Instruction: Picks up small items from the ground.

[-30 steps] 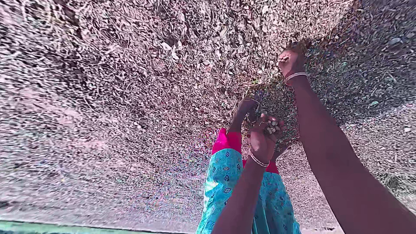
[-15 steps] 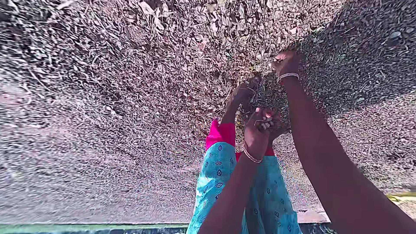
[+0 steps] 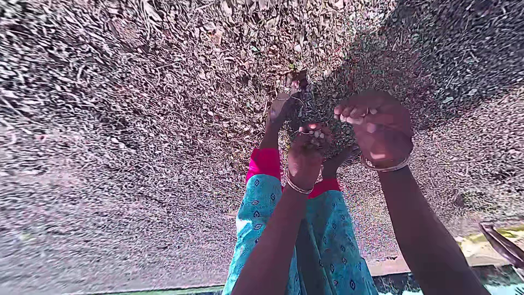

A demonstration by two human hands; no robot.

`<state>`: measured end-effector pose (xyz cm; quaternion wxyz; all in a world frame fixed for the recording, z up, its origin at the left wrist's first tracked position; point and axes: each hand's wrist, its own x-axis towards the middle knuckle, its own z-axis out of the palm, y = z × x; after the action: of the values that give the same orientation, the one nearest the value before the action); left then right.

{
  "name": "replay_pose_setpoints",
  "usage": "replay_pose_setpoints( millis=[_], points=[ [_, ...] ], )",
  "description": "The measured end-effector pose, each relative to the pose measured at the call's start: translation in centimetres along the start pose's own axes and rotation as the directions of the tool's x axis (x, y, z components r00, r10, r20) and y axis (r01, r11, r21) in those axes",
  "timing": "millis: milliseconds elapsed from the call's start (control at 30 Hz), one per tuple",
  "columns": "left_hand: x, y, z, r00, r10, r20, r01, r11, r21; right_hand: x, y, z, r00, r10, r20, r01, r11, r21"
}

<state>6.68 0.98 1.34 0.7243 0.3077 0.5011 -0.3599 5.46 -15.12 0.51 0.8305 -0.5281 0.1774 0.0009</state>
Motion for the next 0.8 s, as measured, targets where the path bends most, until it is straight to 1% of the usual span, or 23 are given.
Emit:
replay_pose_setpoints(
  millis=[33,67,133,167,233,267,333,367,400,433,467,500,533,567,633,667,700,733,767,800],
  points=[
    [-0.1,-0.2,0.1,0.999,-0.019,0.033,0.019,1.000,-0.019,-1.7,-0.5,1.5,0.999,-0.033,0.030,0.037,0.992,-0.119],
    [-0.1,-0.5,0.0,0.995,-0.045,0.094,0.050,0.997,-0.050,-3.1,-0.4,2.8,0.995,-0.085,0.057,0.096,0.966,-0.239],
    [0.4,-1.3,-1.5,0.965,-0.085,0.249,0.124,0.982,-0.143,-5.3,0.3,4.8,0.976,-0.197,0.088,0.216,0.875,-0.433],
    [1.0,-1.7,-2.7,0.938,-0.087,0.337,0.166,0.963,-0.213,-6.0,0.6,5.4,0.968,-0.235,0.086,0.246,0.831,-0.500],
    [1.4,-2.1,-3.6,0.905,-0.117,0.408,0.218,0.953,-0.209,-6.6,0.7,6.0,0.956,-0.293,0.025,0.259,0.797,-0.546],
    [1.3,-2.0,-3.2,0.901,-0.143,0.410,0.240,0.951,-0.196,-6.8,0.5,5.8,0.948,-0.318,-0.022,0.253,0.793,-0.554],
    [0.7,-1.9,-1.9,0.918,-0.159,0.363,0.215,0.969,-0.120,-6.7,0.3,4.4,0.929,-0.339,-0.149,0.207,0.808,-0.552],
    [0.6,-1.9,-1.6,0.926,-0.155,0.343,0.190,0.979,-0.071,-6.5,0.6,3.2,0.917,-0.318,-0.239,0.152,0.835,-0.529],
    [0.6,-2.0,-1.4,0.938,-0.151,0.312,0.169,0.985,-0.032,-6.1,1.3,1.5,0.907,-0.264,-0.329,0.058,0.850,-0.524],
    [0.7,-2.1,-1.3,0.951,-0.142,0.275,0.145,0.989,0.007,-5.4,2.3,-0.6,0.893,-0.173,-0.415,-0.077,0.851,-0.520],
    [0.8,-2.2,-1.3,0.960,-0.133,0.248,0.126,0.991,0.045,-4.5,3.6,-2.9,0.873,-0.047,-0.485,-0.235,0.832,-0.503],
    [0.8,-2.1,-1.4,0.963,-0.131,0.236,0.117,0.990,0.073,-3.2,4.9,-5.4,0.844,0.094,-0.528,-0.382,0.796,-0.469],
    [0.9,-2.1,-1.5,0.964,-0.126,0.235,0.107,0.990,0.092,-1.4,6.1,-7.9,0.810,0.213,-0.547,-0.494,0.749,-0.440],
    [1.1,-2.0,-1.6,0.963,-0.116,0.243,0.090,0.989,0.115,0.5,7.1,-10.3,0.786,0.283,-0.550,-0.561,0.699,-0.443],
    [1.2,-1.8,-1.8,0.961,-0.100,0.257,0.066,0.988,0.139,4.2,9.2,-13.9,0.766,0.332,-0.551,-0.620,0.611,-0.493],
    [1.2,-1.8,-1.8,0.960,-0.095,0.264,0.059,0.988,0.141,5.6,10.1,-14.5,0.768,0.348,-0.538,-0.633,0.545,-0.551],
    [1.2,-1.8,-1.8,0.959,-0.089,0.271,0.053,0.989,0.138,6.7,11.1,-14.3,0.766,0.389,-0.512,-0.643,0.446,-0.623],
    [1.1,-1.7,-1.7,0.955,-0.091,0.283,0.056,0.990,0.131,7.0,11.8,-12.9,0.746,0.454,-0.488,-0.648,0.325,-0.689],
    [1.1,-1.6,-1.4,0.949,-0.099,0.301,0.066,0.991,0.118,6.5,12.3,-10.9,0.720,0.521,-0.459,-0.637,0.234,-0.734],
    [1.1,-1.6,-1.1,0.943,-0.106,0.315,0.078,0.992,0.101,5.4,12.9,-8.5,0.695,0.584,-0.420,-0.613,0.176,-0.770]
  ],
)
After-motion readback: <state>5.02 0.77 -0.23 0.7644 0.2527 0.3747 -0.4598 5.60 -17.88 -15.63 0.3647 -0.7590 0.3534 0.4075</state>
